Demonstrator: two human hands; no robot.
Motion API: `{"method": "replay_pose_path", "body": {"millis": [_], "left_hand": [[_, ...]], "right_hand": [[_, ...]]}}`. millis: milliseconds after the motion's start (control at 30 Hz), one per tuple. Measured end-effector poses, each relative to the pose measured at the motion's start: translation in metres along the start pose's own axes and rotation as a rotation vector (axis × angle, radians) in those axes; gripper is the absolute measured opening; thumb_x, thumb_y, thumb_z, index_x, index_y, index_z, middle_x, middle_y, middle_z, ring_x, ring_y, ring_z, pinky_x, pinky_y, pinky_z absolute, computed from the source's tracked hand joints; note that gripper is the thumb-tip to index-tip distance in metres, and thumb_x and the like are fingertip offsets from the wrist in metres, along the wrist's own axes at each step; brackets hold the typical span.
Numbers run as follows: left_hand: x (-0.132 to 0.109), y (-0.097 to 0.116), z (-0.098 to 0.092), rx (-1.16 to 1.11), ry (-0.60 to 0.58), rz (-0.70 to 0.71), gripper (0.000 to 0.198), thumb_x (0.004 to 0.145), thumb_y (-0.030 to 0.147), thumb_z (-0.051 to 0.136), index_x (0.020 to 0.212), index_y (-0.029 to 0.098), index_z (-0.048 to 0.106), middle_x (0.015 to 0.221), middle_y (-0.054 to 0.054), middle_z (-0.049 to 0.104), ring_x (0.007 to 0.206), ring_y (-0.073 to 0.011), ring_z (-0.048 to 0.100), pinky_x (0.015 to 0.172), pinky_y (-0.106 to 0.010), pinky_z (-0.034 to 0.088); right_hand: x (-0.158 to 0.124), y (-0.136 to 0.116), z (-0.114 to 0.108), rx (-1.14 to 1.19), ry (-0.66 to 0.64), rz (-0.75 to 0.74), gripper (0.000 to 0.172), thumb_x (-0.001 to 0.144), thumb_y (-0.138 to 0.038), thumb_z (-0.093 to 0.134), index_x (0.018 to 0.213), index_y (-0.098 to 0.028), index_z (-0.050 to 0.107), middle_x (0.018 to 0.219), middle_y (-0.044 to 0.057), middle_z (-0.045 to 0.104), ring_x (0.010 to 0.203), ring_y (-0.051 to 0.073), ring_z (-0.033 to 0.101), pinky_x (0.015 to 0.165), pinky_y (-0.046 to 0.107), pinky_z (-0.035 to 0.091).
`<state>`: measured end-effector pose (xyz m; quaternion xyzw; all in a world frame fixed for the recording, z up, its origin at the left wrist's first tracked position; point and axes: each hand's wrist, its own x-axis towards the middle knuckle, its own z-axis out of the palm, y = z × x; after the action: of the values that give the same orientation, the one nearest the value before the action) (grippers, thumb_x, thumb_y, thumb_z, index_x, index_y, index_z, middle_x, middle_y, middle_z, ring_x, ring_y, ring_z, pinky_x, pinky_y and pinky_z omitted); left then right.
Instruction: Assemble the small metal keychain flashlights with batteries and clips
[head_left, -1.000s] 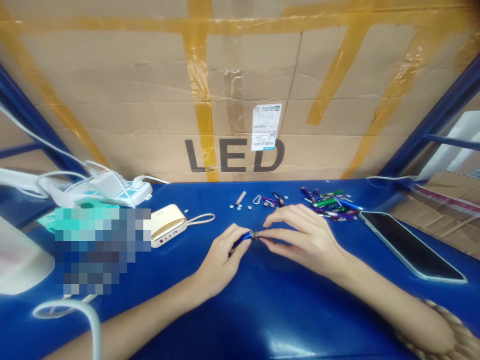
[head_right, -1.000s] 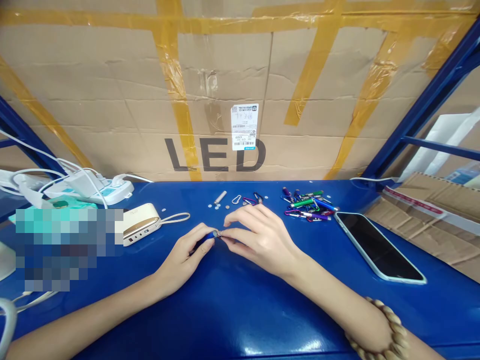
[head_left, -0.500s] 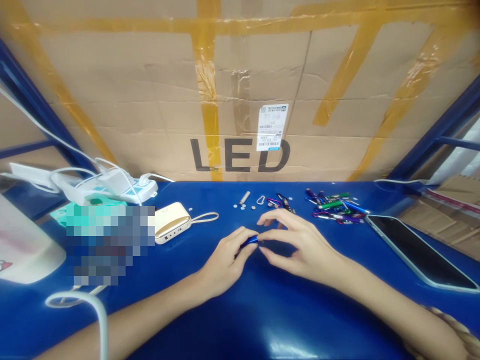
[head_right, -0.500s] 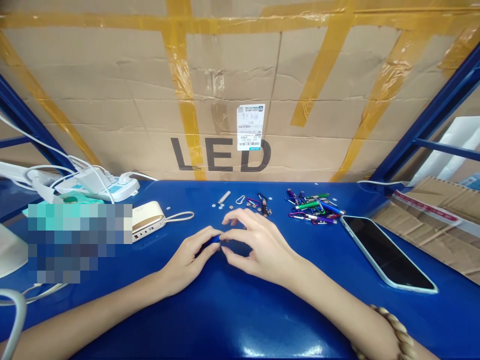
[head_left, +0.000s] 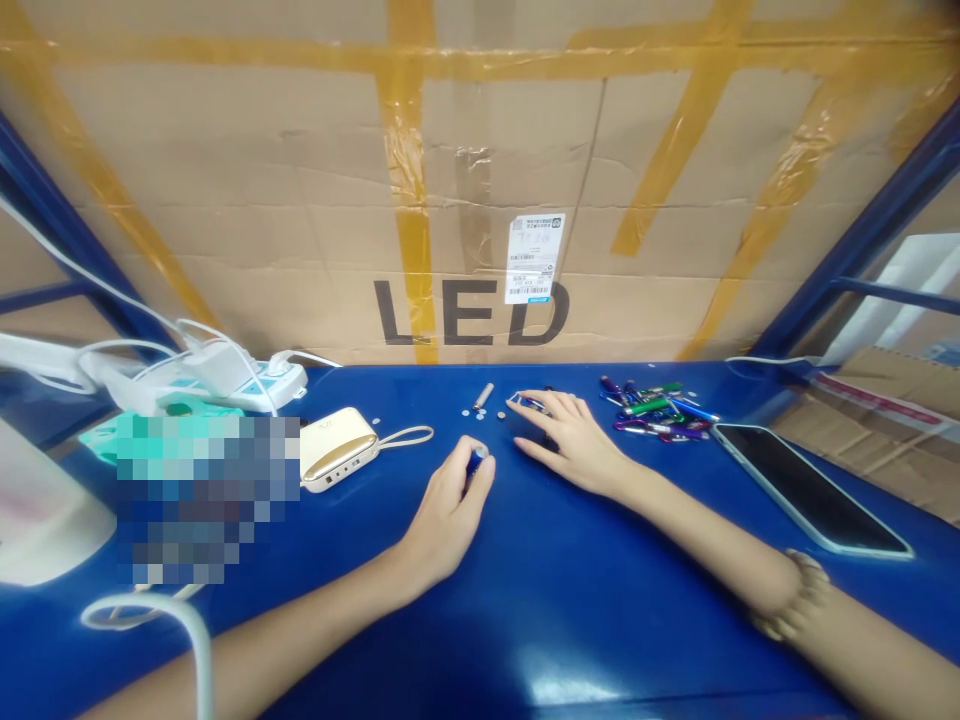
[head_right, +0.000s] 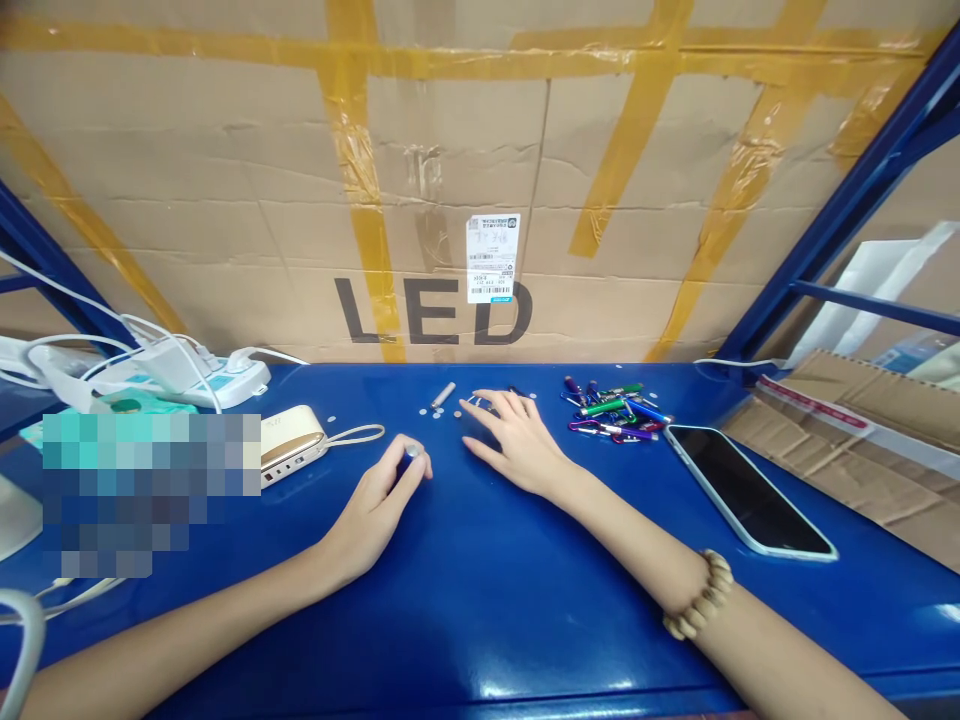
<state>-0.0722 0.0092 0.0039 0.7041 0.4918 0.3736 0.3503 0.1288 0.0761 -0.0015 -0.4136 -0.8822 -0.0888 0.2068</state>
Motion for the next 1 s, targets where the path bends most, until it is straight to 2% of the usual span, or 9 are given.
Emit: {"method": "replay_pose_path", "body": {"millis": [133, 300, 433, 500, 633, 700, 800, 1000], "left_hand": [[0.000, 0.002, 0.000, 0.020, -0.038, 0.030, 0.023, 0.092, 0.036, 0.034, 0.078, 0.020, 0.043, 0.074, 0.002, 0.046, 0.070, -0.0131, 0.044, 0.068, -0.026, 0.036], [-0.002, 0.001, -0.001, 0.017, -0.056, 0.069, 0.024, 0.092, 0.036, 0.034, 0.078, 0.020, 0.044, 0.075, 0.002, 0.046, 0.069, -0.0130, 0.043, 0.064, -0.025, 0.035], [-0.002, 0.001, 0.000, 0.000, -0.067, 0.064, 0.024, 0.093, 0.036, 0.033, 0.078, 0.020, 0.044, 0.075, 0.002, 0.046, 0.068, -0.0127, 0.042, 0.064, -0.025, 0.034], [-0.001, 0.000, 0.001, 0.001, -0.072, 0.052, 0.024, 0.092, 0.036, 0.034, 0.078, 0.020, 0.044, 0.074, 0.003, 0.045, 0.067, -0.0124, 0.041, 0.063, -0.025, 0.033], [0.001, -0.004, 0.002, 0.030, -0.068, 0.065, 0.022, 0.092, 0.033, 0.036, 0.075, 0.020, 0.040, 0.071, 0.004, 0.042, 0.066, -0.0122, 0.040, 0.063, -0.025, 0.031], [0.001, -0.006, 0.003, 0.039, -0.075, 0.092, 0.020, 0.091, 0.031, 0.036, 0.075, 0.020, 0.039, 0.072, 0.004, 0.044, 0.068, -0.0125, 0.041, 0.063, -0.025, 0.031], [0.001, -0.008, 0.004, 0.055, -0.093, 0.102, 0.019, 0.091, 0.030, 0.036, 0.074, 0.020, 0.037, 0.073, 0.003, 0.045, 0.068, -0.0130, 0.042, 0.062, -0.025, 0.031], [0.001, -0.008, 0.005, 0.032, -0.125, 0.093, 0.019, 0.091, 0.031, 0.035, 0.076, 0.020, 0.040, 0.077, 0.002, 0.050, 0.072, -0.0144, 0.046, 0.067, -0.026, 0.035]], "right_hand": [[0.007, -0.004, 0.011, -0.024, -0.040, 0.003, 0.036, 0.092, -0.036, 0.040, 0.123, -0.024, 0.056, 0.134, 0.011, 0.046, 0.123, 0.029, 0.039, 0.096, 0.052, 0.035], [0.007, 0.000, 0.007, 0.036, 0.028, -0.005, 0.020, 0.087, -0.031, 0.053, 0.095, -0.025, 0.070, 0.119, 0.007, 0.058, 0.115, 0.026, 0.047, 0.093, 0.047, 0.035], [0.006, 0.000, 0.004, 0.034, 0.095, -0.074, 0.013, 0.084, -0.027, 0.059, 0.082, -0.021, 0.071, 0.112, 0.007, 0.062, 0.109, 0.025, 0.051, 0.090, 0.043, 0.036], [0.005, -0.007, 0.001, 0.037, 0.181, -0.122, 0.013, 0.085, -0.024, 0.058, 0.081, -0.020, 0.070, 0.106, 0.007, 0.064, 0.105, 0.023, 0.054, 0.088, 0.042, 0.037], [0.000, -0.033, -0.012, 0.155, 0.498, -0.160, 0.007, 0.081, -0.023, 0.063, 0.083, -0.021, 0.069, 0.093, 0.005, 0.066, 0.093, 0.019, 0.057, 0.082, 0.037, 0.041], [-0.003, -0.045, -0.018, 0.216, 0.546, -0.240, 0.006, 0.078, -0.020, 0.066, 0.083, -0.020, 0.069, 0.091, 0.005, 0.066, 0.091, 0.017, 0.058, 0.081, 0.035, 0.042], [-0.006, -0.053, -0.023, 0.255, 0.510, -0.306, 0.007, 0.079, -0.017, 0.066, 0.085, -0.019, 0.068, 0.093, 0.005, 0.067, 0.091, 0.017, 0.058, 0.080, 0.033, 0.043], [-0.010, -0.054, -0.024, 0.300, 0.364, -0.262, 0.010, 0.083, -0.019, 0.060, 0.085, -0.021, 0.070, 0.104, 0.006, 0.065, 0.099, 0.018, 0.056, 0.082, 0.035, 0.044]]}}
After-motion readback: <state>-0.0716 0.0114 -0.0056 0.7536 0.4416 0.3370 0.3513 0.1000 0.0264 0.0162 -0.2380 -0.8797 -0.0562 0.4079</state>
